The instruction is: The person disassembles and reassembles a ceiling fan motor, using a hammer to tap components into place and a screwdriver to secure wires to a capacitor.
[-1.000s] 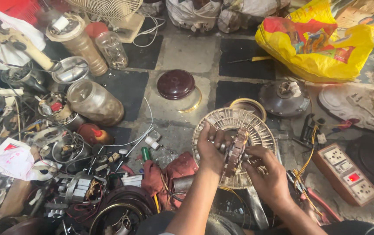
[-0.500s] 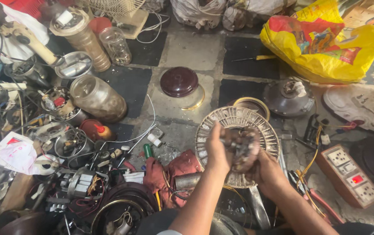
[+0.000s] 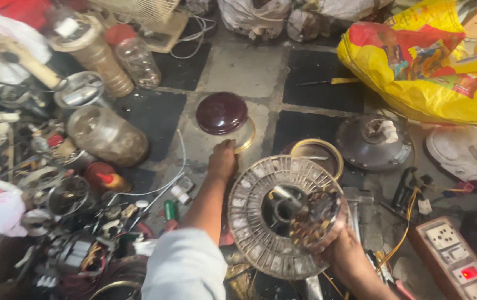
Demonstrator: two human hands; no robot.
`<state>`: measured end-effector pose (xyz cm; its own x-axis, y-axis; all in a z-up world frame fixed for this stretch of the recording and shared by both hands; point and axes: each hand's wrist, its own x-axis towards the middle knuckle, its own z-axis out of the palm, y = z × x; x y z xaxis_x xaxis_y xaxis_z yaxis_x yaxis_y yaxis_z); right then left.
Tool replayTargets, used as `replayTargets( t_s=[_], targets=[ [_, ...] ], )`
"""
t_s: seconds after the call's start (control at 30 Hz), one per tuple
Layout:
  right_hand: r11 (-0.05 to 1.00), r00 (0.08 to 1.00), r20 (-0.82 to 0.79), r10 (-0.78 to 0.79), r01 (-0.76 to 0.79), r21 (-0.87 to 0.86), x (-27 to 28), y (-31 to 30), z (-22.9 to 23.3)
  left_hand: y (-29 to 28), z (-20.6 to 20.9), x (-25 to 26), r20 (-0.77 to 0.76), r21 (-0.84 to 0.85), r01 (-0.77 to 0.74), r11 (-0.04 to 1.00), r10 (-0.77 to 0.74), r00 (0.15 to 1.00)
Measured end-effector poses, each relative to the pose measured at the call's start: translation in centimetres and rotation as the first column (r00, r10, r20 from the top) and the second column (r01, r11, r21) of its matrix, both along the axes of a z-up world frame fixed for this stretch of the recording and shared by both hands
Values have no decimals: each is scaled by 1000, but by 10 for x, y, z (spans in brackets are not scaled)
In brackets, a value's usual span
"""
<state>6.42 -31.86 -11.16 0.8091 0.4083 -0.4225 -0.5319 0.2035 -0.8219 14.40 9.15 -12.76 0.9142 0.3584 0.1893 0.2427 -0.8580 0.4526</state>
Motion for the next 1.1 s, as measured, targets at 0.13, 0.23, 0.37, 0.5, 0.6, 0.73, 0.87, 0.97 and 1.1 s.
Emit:
replayTargets(
  t_s=[0.13,0.23,0.37,0.5,0.6,0.73,0.87,0.97,1.1],
  targets=[
    [961,992,-84,-97,71,-268,-9,2,-5,-6,-11,16,-66,259,24,966,-7,998],
    [900,971,229,70,38,-435,-21,15,26,-13,1,13,-294,222,84,971,-16,956],
    [894,973,180,146,-52,-445,-27,63,107,-2,55,3,-264,-130,109,985,-141,954],
    [697,785,508,355,140,-703,-24,97,162,12,145,-40,-8,-324,196,926,-210,978],
    [689,820,456,346,108,-717,-26,96,181,5,209,-90,164,-528,117,841,-34,986],
    [674,769,548,329,216,-707,-38,67,209,-37,264,-156,323,-732,227,642,34,946],
    [916,404,915,-12,370,-152,-48,24,255,-114,283,-200,330,-846,269,460,54,943],
    [979,923,332,-194,161,125,-55,-14,289,-169,288,-218,366,-803,319,504,-6,930],
    [796,819,529,223,161,-584,-86,-78,294,-213,283,-235,423,-604,503,618,-286,860]
  ],
)
